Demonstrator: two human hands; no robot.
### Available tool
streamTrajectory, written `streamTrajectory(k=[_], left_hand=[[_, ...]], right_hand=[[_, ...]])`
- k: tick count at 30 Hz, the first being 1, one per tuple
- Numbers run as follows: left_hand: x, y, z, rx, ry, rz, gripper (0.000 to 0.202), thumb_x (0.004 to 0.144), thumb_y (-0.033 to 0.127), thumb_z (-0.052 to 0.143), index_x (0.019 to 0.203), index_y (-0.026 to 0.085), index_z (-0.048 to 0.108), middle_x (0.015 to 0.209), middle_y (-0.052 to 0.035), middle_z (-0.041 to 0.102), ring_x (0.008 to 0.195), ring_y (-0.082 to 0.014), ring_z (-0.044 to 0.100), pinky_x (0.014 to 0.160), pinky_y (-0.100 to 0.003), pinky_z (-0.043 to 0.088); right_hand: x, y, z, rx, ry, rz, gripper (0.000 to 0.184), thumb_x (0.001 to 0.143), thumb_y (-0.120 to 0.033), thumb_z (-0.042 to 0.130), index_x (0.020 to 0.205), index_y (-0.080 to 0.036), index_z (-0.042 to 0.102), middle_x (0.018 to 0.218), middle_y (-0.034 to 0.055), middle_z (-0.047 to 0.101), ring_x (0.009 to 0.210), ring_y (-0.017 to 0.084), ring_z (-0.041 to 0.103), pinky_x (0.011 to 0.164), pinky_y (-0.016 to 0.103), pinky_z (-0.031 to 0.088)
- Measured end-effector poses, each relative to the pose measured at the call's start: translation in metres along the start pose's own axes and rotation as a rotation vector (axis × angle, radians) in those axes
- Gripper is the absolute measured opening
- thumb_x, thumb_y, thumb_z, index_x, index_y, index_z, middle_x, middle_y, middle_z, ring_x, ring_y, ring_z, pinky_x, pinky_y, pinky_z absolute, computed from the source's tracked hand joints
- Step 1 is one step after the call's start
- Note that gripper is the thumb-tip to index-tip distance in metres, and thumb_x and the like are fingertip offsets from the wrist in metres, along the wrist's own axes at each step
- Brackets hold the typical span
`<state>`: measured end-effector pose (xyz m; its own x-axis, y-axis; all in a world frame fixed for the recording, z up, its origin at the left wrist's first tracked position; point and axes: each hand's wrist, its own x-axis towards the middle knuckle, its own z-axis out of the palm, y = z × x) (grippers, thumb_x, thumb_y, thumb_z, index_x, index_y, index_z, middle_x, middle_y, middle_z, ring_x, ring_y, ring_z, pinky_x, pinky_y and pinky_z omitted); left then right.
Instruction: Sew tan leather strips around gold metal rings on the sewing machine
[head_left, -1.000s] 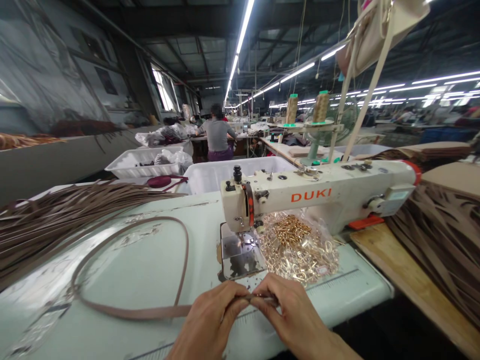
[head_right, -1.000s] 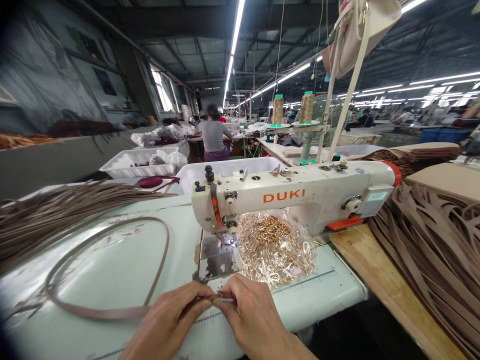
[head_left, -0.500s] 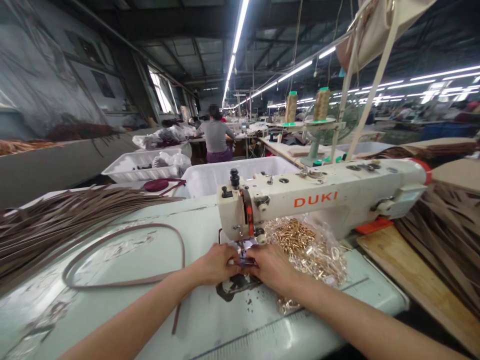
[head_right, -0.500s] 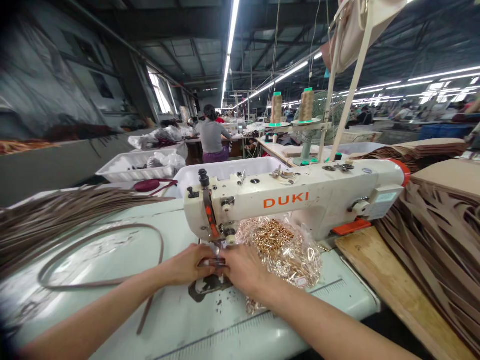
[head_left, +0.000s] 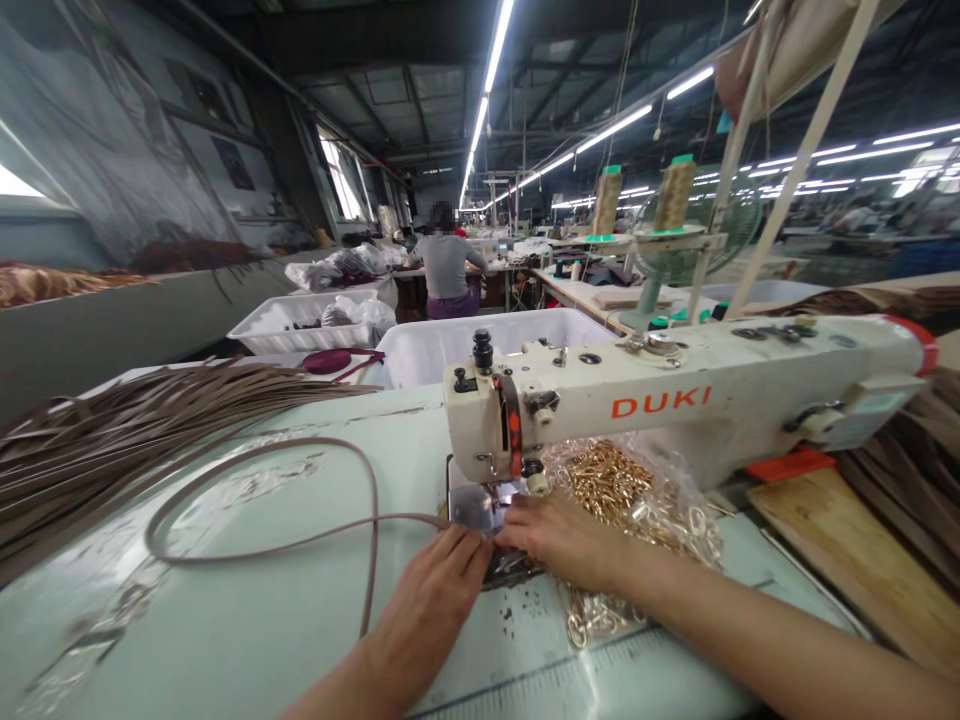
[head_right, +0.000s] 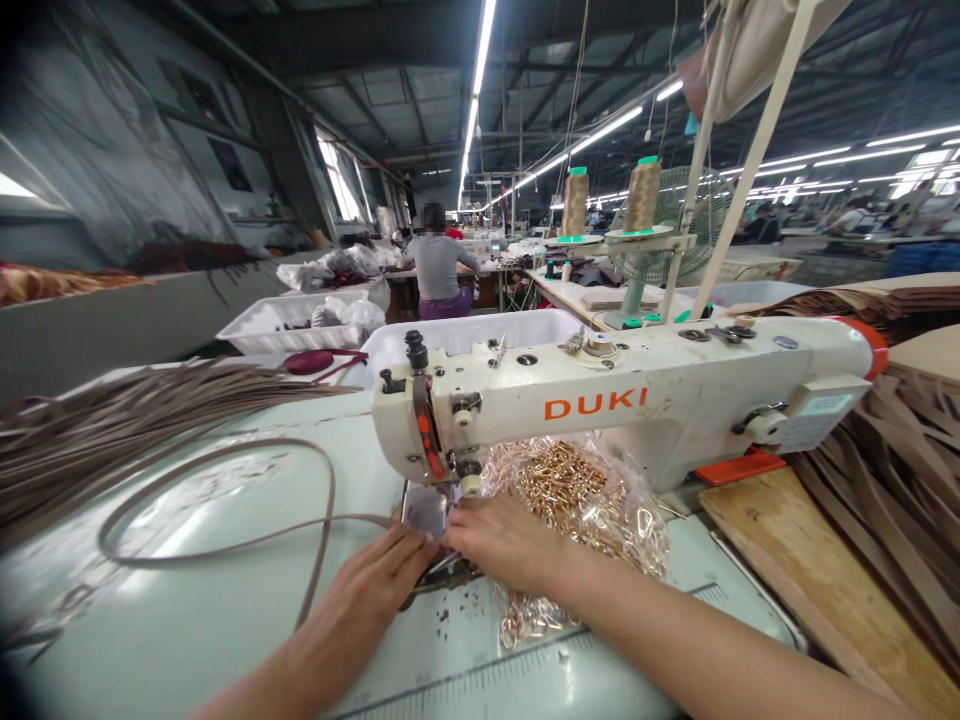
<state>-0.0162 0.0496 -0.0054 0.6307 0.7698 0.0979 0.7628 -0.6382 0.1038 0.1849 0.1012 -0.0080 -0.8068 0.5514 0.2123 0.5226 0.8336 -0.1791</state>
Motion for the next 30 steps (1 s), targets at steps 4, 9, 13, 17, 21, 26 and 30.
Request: streamTrajectory(k=[4, 9, 13, 17, 21, 26, 30], left_hand=[[-0.006, -0.002, 0.012, 0.163, -0.018, 0.100, 0.040, 0.081, -0.005, 0.047, 0.118, 0.005, 0.057, 0.112, -0.0161, 0.063, 0.103, -0.0300, 0.060, 0.084, -0.041, 0.056], [0.017, -0.042, 0.012, 0.013, 0.107, 0.258, 0.028, 0.087, 0.003, 0.049, 0.112, 0.011, 0.058, 0.110, -0.0114, 0.064, 0.105, -0.0231, 0.060, 0.093, -0.033, 0.053], [0.036, -0.066, 0.017, -0.031, 0.189, 0.340, 0.026, 0.097, 0.009, 0.036, 0.110, 0.017, 0.058, 0.110, -0.0069, 0.064, 0.104, -0.0173, 0.061, 0.094, -0.027, 0.051], [0.033, -0.061, 0.029, 0.045, 0.362, 0.314, 0.033, 0.099, 0.015, 0.026, 0.110, 0.014, 0.057, 0.107, -0.0113, 0.064, 0.095, -0.0224, 0.065, 0.078, -0.032, 0.059], [0.028, -0.056, 0.034, 0.071, 0.385, 0.303, 0.034, 0.096, 0.010, 0.028, 0.116, 0.015, 0.054, 0.102, -0.0101, 0.067, 0.089, -0.0204, 0.067, 0.075, -0.029, 0.059], [0.037, -0.070, 0.030, -0.102, 0.290, 0.334, 0.032, 0.096, 0.011, 0.037, 0.122, 0.020, 0.055, 0.116, -0.0069, 0.064, 0.103, -0.0166, 0.063, 0.092, -0.023, 0.051], [0.041, -0.076, 0.029, -0.209, 0.188, 0.305, 0.037, 0.094, 0.008, 0.039, 0.123, 0.023, 0.056, 0.113, -0.0046, 0.065, 0.098, -0.0180, 0.065, 0.088, -0.025, 0.054]], right_hand=[[-0.001, -0.006, 0.003, -0.099, 0.015, -0.026, 0.015, 0.089, -0.011, 0.053, 0.091, -0.020, 0.064, 0.087, 0.0004, 0.068, 0.083, 0.018, 0.061, 0.065, 0.026, 0.043], [0.005, -0.011, 0.010, -0.110, 0.019, 0.137, 0.013, 0.085, -0.008, 0.054, 0.090, -0.018, 0.062, 0.092, 0.0040, 0.070, 0.078, 0.019, 0.064, 0.063, 0.027, 0.045], [0.011, -0.010, 0.020, -0.143, 0.030, 0.322, 0.015, 0.085, -0.011, 0.053, 0.093, -0.020, 0.062, 0.093, 0.0059, 0.071, 0.078, 0.022, 0.066, 0.065, 0.030, 0.048], [0.008, -0.012, 0.027, -0.234, -0.003, 0.295, 0.026, 0.082, -0.008, 0.051, 0.106, -0.016, 0.057, 0.109, 0.0141, 0.066, 0.085, 0.026, 0.065, 0.066, 0.035, 0.050], [0.005, -0.013, 0.030, -0.240, -0.053, 0.230, 0.040, 0.070, -0.012, 0.061, 0.109, -0.011, 0.054, 0.111, 0.0186, 0.063, 0.088, 0.029, 0.062, 0.063, 0.037, 0.051], [0.006, -0.008, 0.032, -0.154, 0.051, 0.350, 0.026, 0.079, -0.013, 0.055, 0.103, -0.020, 0.059, 0.097, 0.0081, 0.069, 0.084, 0.026, 0.064, 0.064, 0.034, 0.048], [0.008, -0.006, 0.027, -0.076, 0.088, 0.494, 0.014, 0.080, -0.021, 0.061, 0.093, -0.025, 0.065, 0.090, 0.0029, 0.071, 0.080, 0.025, 0.065, 0.067, 0.033, 0.045]])
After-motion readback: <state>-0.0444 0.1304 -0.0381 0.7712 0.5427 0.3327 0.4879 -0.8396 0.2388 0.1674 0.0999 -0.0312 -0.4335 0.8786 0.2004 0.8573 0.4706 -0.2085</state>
